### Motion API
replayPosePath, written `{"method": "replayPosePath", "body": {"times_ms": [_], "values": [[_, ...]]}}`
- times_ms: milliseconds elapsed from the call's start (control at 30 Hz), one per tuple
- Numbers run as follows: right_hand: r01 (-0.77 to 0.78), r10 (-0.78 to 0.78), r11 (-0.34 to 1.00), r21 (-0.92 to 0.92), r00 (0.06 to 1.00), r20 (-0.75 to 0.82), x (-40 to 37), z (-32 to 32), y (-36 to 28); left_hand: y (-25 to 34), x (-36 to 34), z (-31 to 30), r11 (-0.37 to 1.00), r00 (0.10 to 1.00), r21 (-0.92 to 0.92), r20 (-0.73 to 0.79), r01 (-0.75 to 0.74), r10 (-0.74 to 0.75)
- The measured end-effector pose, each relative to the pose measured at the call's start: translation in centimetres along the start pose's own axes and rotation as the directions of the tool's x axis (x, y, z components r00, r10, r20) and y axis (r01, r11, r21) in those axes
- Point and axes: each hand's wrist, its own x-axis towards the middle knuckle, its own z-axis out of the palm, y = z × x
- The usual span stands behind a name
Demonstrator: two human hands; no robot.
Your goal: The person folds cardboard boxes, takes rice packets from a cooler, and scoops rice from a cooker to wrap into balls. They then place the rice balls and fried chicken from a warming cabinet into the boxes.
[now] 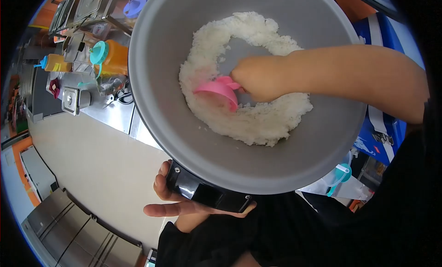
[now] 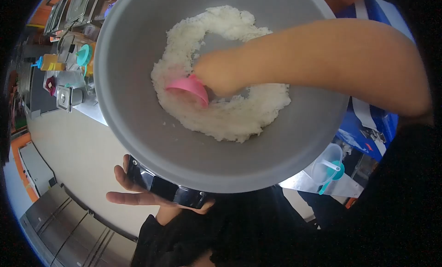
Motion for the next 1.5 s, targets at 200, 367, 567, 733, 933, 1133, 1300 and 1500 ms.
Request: {"method": "replayPosePath", "body": {"times_ms": [200,367,567,733,933,1133,1300,1500], "values": [[-0.185,0.125,0.934,0.307,0.971,0.204,-2.2,-2.5,0.3,0.7,0.4,0.2,0.999,0.999,0.008,-0.017,0.041,-0.041],[-0.065,0.072,0.982,0.179,0.997,-0.033,-4.3,-3.7,3.0,1.2,0.5,1.0,0.99,0.986,0.016,-0.089,0.141,-0.139],[-0.189,0.202,0.948,-0.257,0.979,0.025,-7.9,-3.7,3.2,1.0,-0.1,0.6,0.995,0.994,0.025,0.027,0.101,-0.102],[-0.147,0.147,0.89,-0.431,0.989,-0.033,-8.3,-2.7,3.8,0.1,-0.4,-0.1,1.0,0.995,-0.025,0.1,0.015,-0.012],[-0.018,0.022,0.931,-0.364,1.0,0.006,-7.8,-3.1,4.7,0.3,-0.1,0.3,1.0,0.996,-0.005,0.095,0.003,-0.002],[0.046,0.001,0.951,-0.305,0.989,0.15,-7.1,-1.3,2.3,0.7,0.2,1.1,0.99,0.987,0.006,-0.079,0.143,-0.142],[0.072,-0.048,0.981,-0.181,0.99,0.135,-8.4,-0.3,1.7,0.4,0.1,0.8,0.997,0.996,-0.007,-0.038,0.078,-0.078],[-0.09,0.078,0.995,0.045,0.972,0.22,-9.6,0.9,0.9,0.0,0.3,0.6,0.999,0.999,-0.011,-0.019,0.051,-0.051]]}}
